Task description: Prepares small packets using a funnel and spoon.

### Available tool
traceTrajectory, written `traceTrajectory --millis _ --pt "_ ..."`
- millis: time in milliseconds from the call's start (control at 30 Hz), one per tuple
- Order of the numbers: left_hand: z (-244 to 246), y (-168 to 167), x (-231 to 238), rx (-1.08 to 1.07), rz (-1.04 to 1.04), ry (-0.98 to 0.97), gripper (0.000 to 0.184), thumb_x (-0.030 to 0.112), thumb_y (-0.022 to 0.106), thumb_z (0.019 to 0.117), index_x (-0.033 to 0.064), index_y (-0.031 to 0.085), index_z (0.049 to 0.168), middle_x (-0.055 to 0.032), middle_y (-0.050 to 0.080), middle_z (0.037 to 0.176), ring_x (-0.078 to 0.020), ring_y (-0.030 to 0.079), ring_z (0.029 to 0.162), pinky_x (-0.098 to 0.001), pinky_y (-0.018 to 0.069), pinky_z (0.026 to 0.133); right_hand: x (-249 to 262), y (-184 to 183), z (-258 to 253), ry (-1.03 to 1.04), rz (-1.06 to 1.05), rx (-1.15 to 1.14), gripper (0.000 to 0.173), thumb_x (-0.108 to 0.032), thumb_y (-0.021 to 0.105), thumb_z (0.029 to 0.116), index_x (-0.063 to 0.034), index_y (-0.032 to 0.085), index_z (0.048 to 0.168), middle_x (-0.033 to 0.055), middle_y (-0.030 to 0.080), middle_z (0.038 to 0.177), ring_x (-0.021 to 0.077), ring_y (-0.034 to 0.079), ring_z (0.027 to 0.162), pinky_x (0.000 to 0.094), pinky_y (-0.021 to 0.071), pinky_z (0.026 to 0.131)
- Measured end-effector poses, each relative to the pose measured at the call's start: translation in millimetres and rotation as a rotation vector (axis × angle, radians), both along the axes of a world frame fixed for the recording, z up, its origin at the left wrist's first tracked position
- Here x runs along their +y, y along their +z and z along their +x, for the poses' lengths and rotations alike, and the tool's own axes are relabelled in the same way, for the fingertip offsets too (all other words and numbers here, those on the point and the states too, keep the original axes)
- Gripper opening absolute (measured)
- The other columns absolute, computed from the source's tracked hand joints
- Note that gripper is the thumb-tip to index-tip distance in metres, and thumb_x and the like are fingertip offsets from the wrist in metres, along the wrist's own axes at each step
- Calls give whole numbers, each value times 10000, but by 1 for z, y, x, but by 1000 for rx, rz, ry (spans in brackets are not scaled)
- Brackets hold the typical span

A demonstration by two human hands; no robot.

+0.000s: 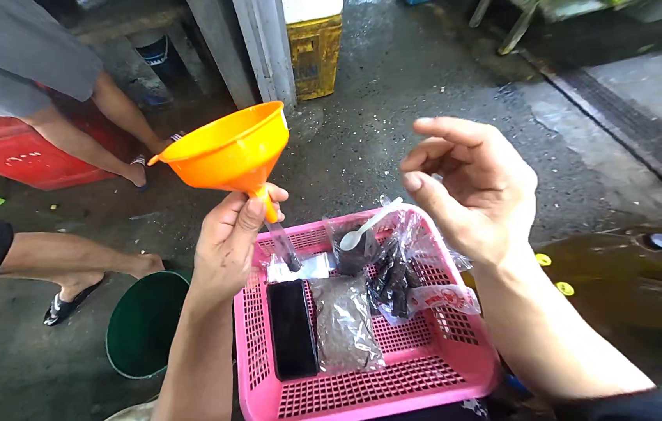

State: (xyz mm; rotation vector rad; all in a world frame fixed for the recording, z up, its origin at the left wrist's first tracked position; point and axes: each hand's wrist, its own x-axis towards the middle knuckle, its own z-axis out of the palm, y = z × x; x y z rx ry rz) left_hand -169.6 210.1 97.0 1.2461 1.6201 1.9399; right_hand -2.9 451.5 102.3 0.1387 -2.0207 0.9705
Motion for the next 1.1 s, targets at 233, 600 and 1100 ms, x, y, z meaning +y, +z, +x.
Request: traceTrajectory --millis 233,600,1100 --pt "8 -21 8 69 -52 47 227 297 587 1048 139 689 1174 21 720 1082 -99 689 977 -292 585 887 -31 9 -23 181 212 -62 807 -148 687 948 -156 240 1619 24 660 996 95 651 823 255 590 707" --pt "22 -39 -9 10 11 117 350 43 733 870 192 651 1176 186 707 1082 69 648 1053 -170 549 944 -31 -10 -12 200 370 40 292 -145 621 1007 -200 675 1289 44 663 945 123 630 869 259 523 756" --pt "25 -17 -8 391 -139 -78 106 193 730 955 99 770 981 33 693 983 -60 668 902 -215 586 784 58 2 73 378 73 -431 93 -298 700 975 -231 751 1013 -167 724 904 -49 674 804 142 585 714"
